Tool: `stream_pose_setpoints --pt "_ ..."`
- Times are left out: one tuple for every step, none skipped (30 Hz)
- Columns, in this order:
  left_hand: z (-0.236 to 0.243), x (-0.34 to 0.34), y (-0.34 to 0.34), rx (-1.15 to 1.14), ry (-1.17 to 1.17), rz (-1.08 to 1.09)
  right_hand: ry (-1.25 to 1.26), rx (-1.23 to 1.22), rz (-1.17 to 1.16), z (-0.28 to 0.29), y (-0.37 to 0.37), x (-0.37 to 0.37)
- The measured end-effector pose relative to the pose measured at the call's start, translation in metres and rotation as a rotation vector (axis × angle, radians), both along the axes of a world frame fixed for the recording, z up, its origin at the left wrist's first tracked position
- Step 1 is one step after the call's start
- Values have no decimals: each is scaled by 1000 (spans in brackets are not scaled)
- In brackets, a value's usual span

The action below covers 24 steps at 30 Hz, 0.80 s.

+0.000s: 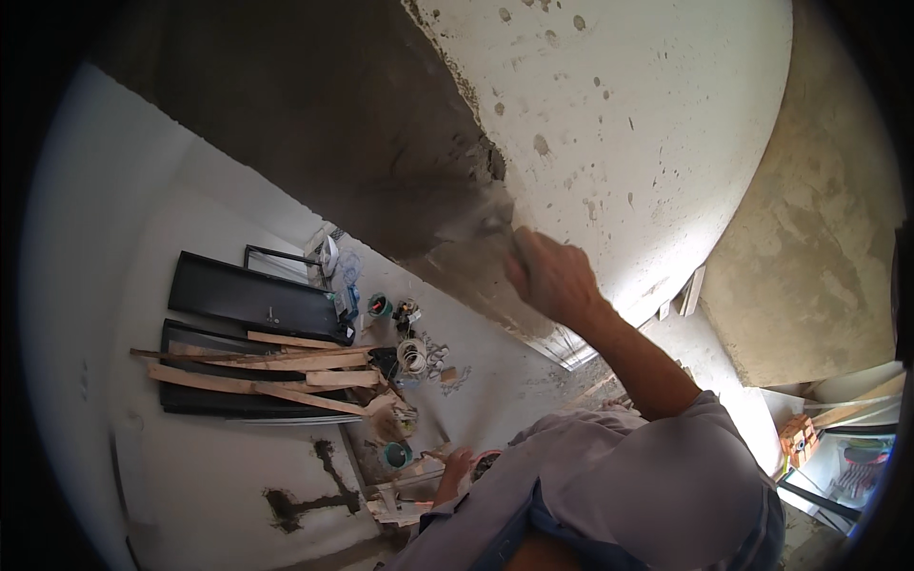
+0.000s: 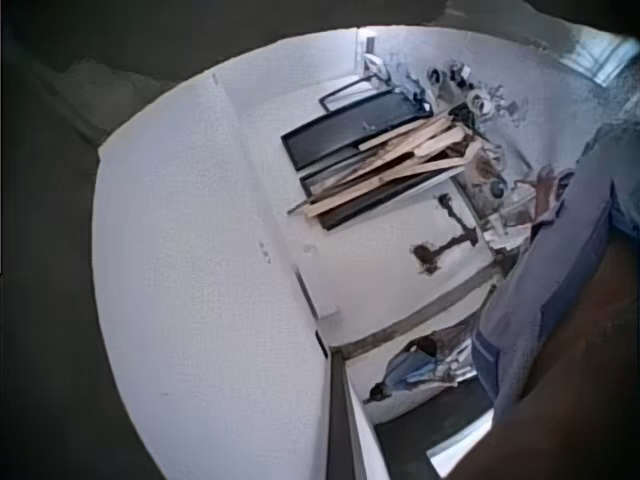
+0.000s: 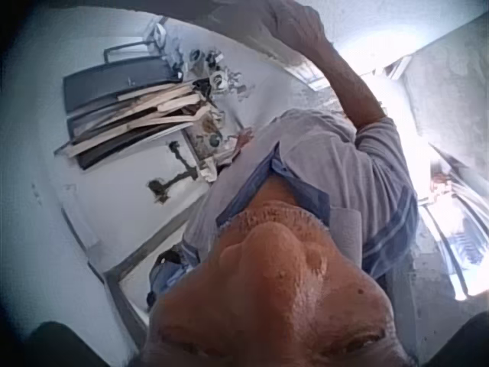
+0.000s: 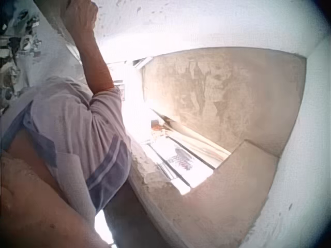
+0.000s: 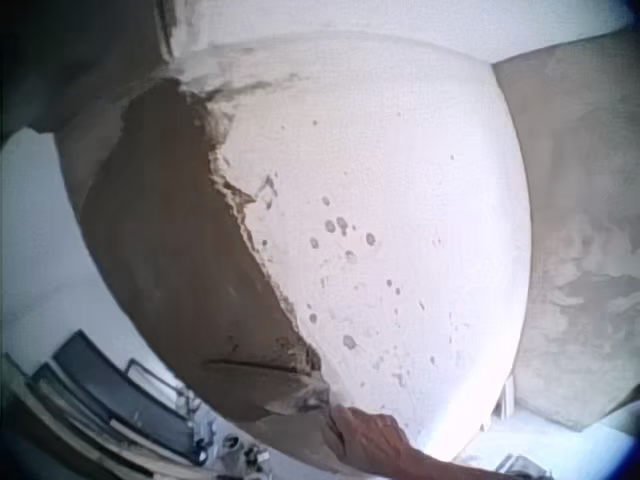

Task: The person applies plaster to a corner of a wall using a trowel and a brush, occasionally dipping the tools into a bucket of plaster mixture.

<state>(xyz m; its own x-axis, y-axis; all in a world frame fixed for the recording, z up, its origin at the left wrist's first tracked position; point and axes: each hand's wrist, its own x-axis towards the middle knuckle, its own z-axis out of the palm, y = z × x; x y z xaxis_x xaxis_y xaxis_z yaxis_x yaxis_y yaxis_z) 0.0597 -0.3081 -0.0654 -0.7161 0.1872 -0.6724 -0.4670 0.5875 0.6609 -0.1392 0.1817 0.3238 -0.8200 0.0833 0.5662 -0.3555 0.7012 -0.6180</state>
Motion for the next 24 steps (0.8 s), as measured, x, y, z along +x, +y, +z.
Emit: stream_pose_setpoints --pt "-1 -3 7 26 7 55 0 -55 16 0 6 -3" --pt "0 -8 12 55 27 109 -28 -90 -10 -1 15 -5" --pt "0 -7 25 88 64 176 -64 -120 -34 -5 25 -6" --pt "2 -5 37 120 102 240 -100 -152 -58 -9 34 -7" --pt "5 -1 47 150 140 307 -153 -161 -41 -11 45 -9" --pt "5 3 46 141 254 173 -203 -177 -28 -12 53 -10" --pt "4 7 45 132 365 36 -171 -201 -5 -15 53 -11" --pt "5 14 41 112 374 -33 -184 -214 -24 -22 54 -12" --pt "13 22 38 89 383 -102 -196 -234 -43 -31 55 -10" --pt "32 22 44 63 307 -102 -192 -245 -63 -36 59 -11" --pt "23 24 35 52 305 -111 -271 -308 -99 -47 64 -2" --pt "27 21 34 37 309 -123 -271 -309 -148 -58 75 11" --pt "5 34 0 17 388 -129 -273 -321 -177 -68 81 26" --pt "-7 36 -6 -6 397 -113 -280 -309 -234 -76 85 37" --pt "-10 43 -14 -44 404 -86 -249 -345 -178 -77 81 44" --pt "-6 49 -12 -103 347 -32 -219 -372 -136 -74 79 52" --pt "-5 46 -8 -105 234 24 -189 -400 -94 -68 77 58" --pt "2 53 -9 -125 123 98 -205 -433 -4 -52 67 54" --pt "8 57 -14 -88 -40 175 -179 -452 70 -35 58 47" --pt "9 52 -14 -43 -198 240 -143 -464 132 -19 55 37" --pt "16 43 -10 -117 -176 147 -125 -426 136 -7 53 22" --pt "28 31 2 -182 -152 55 -105 -380 141 2 48 9" --pt "38 19 15 -243 -127 -39 -90 -358 128 3 43 -3" --pt "45 8 29 -181 -106 88 -76 -336 111 -3 40 -15"
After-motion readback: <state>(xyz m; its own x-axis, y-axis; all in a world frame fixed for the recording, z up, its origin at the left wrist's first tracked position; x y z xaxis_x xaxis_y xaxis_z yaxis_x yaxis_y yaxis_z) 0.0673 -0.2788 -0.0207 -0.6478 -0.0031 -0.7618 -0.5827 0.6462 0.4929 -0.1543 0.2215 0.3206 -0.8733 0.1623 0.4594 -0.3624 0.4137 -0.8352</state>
